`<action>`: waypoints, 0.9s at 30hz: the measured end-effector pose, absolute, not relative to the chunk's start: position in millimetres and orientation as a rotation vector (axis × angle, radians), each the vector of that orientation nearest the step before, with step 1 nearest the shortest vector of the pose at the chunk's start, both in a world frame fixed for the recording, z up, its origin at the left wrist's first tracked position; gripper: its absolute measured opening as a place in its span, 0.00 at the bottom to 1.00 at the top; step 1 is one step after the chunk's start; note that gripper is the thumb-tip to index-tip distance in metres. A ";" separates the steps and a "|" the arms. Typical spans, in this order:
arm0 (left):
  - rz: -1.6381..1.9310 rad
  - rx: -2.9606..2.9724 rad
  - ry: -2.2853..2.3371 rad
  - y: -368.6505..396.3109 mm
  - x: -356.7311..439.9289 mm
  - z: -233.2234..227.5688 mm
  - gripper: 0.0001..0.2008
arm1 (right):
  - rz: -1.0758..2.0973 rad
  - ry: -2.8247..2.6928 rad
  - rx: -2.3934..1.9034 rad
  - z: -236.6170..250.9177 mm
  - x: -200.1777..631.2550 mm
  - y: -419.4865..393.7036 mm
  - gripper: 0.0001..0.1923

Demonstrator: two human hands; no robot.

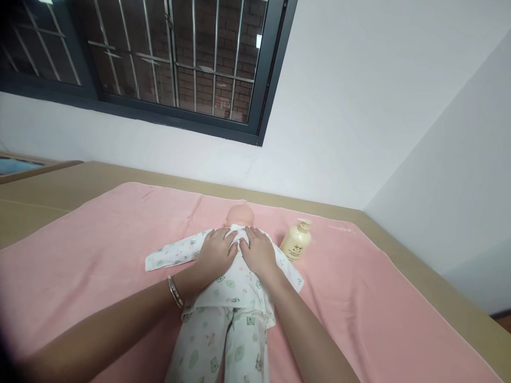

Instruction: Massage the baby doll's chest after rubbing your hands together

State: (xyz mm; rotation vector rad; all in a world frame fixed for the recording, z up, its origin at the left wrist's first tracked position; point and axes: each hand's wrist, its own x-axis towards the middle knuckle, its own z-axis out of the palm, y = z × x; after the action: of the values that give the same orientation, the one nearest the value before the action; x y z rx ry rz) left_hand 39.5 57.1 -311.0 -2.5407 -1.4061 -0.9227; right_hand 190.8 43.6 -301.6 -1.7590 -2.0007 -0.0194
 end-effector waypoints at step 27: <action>-1.008 -2.522 -1.393 59.5 38.0 -314.5 0.16 | -0.054 -2.017 -1.733 -303.5 188.6 44.7 0.24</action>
State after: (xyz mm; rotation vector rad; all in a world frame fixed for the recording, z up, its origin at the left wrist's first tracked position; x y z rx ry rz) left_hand 38.0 59.5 -314.5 -2.5216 -1.3935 -1.0081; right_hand 188.6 44.7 -303.5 -1.7330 -2.0169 -0.0544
